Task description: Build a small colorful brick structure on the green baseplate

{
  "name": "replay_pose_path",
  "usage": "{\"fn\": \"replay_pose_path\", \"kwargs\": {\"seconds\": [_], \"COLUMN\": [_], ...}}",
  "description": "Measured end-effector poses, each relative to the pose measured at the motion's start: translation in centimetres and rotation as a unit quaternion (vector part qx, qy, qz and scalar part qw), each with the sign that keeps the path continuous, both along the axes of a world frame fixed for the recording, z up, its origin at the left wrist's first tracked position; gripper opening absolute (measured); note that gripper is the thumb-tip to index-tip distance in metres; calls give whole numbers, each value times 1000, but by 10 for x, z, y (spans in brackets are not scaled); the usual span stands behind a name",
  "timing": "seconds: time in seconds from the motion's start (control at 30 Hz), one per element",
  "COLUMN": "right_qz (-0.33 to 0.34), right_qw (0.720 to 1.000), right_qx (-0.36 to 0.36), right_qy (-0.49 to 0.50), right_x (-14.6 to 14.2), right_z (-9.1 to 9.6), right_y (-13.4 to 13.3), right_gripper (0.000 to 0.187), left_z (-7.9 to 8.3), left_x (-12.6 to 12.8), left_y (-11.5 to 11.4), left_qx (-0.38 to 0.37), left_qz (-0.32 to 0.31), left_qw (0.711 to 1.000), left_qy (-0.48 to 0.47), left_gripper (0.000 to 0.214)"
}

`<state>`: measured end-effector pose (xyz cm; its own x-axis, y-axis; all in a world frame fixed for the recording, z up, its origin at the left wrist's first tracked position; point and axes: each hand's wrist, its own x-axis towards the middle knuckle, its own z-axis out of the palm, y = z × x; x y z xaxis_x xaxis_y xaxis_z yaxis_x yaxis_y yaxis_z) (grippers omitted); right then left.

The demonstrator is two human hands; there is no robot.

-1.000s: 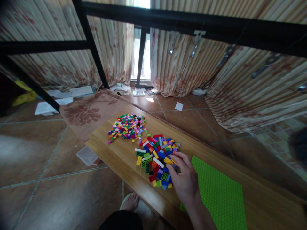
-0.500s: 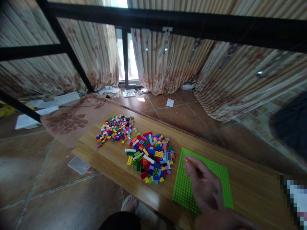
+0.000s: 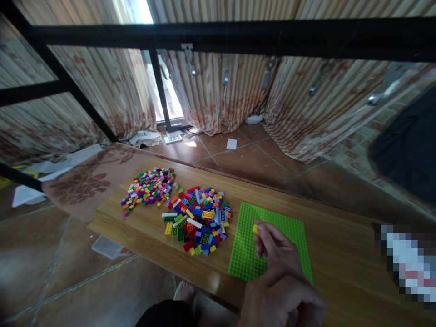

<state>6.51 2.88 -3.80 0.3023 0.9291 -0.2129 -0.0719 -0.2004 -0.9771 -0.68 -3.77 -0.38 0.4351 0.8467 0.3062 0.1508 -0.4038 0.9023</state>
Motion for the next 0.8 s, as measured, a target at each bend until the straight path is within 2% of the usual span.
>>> {"fn": "replay_pose_path", "kwargs": {"seconds": [0.13,0.3,0.5,0.67,0.8], "right_qz": [46,15,-40,-57,-53], "right_qw": [999,999,993,992,995], "right_qx": [-12,-19,20,44,41], "right_qy": [24,31,108,108,74], "right_x": [18,23,27,38,47], "right_z": [0,18,27,27,28], "right_y": [-1,-11,-16,-23,-33], "right_gripper": [49,57,50,44,41], "left_z": [12,28,22,12,6], "left_x": [-2,-12,-19,-17,-16], "left_y": [-2,-1,11,16,19], "left_qx": [-66,-38,17,95,120], "left_qz": [50,89,111,109,108], "left_qw": [994,991,991,964,946], "left_qy": [-70,-92,72,221,281], "left_gripper": [30,18,17,17,24]}}
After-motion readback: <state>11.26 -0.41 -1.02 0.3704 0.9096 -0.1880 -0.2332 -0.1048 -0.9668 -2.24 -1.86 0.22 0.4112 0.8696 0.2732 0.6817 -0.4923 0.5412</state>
